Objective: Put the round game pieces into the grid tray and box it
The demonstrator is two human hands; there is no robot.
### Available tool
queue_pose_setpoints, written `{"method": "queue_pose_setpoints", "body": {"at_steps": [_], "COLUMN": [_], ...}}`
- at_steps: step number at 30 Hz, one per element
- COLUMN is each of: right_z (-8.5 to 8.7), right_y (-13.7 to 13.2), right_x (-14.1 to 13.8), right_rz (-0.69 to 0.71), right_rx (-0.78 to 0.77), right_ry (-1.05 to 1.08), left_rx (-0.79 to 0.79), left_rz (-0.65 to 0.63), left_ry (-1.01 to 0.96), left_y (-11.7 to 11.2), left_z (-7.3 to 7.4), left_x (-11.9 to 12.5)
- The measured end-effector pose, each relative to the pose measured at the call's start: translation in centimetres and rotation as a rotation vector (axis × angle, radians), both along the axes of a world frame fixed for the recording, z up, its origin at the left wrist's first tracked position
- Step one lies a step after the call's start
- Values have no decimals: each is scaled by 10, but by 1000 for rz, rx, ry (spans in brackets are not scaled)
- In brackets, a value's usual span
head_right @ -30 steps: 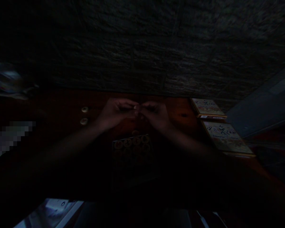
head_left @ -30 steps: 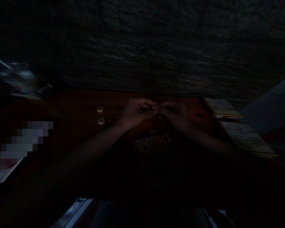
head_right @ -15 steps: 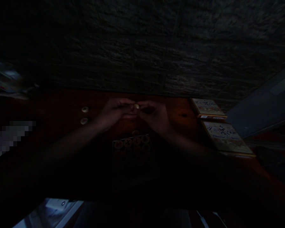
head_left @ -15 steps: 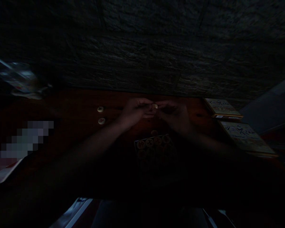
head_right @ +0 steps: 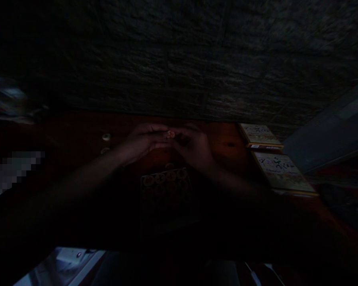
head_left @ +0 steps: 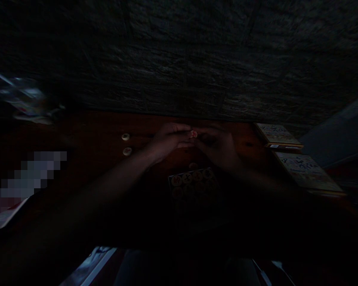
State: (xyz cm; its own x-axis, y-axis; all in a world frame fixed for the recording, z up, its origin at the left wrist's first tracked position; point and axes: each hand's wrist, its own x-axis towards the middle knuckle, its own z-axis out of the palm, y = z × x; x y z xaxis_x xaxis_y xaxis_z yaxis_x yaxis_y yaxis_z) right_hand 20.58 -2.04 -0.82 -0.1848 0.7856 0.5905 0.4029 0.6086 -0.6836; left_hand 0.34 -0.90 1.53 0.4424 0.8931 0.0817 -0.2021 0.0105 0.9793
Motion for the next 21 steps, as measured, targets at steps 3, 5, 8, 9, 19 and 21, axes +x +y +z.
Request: {"method": "queue_pose_setpoints", "body": {"at_steps": [3, 5, 8, 9, 19, 21], "right_z": [3, 5, 9, 12, 59, 69], "right_y": [-1, -3, -7, -8, -32, -45], "right_x": [1, 1, 2, 2, 1, 1], "right_rz": [-6, -12, -16, -12, 147, 194], "right_rx": [36, 33, 4, -5, -141, -179], "right_ry": [-48, -70, -90, -90, 16, -7], "left_rx": [29, 45, 55, 60, 132, 142], "left_rz": [1, 9, 65, 102, 233, 216], "left_ry": [37, 63, 103, 116, 155, 169], "left_y": [2, 3, 2, 2, -9, -10], "left_z": [-1, 0, 5, 8, 28, 32], "left_x": [-2, -2, -2, -1, 0, 1]}}
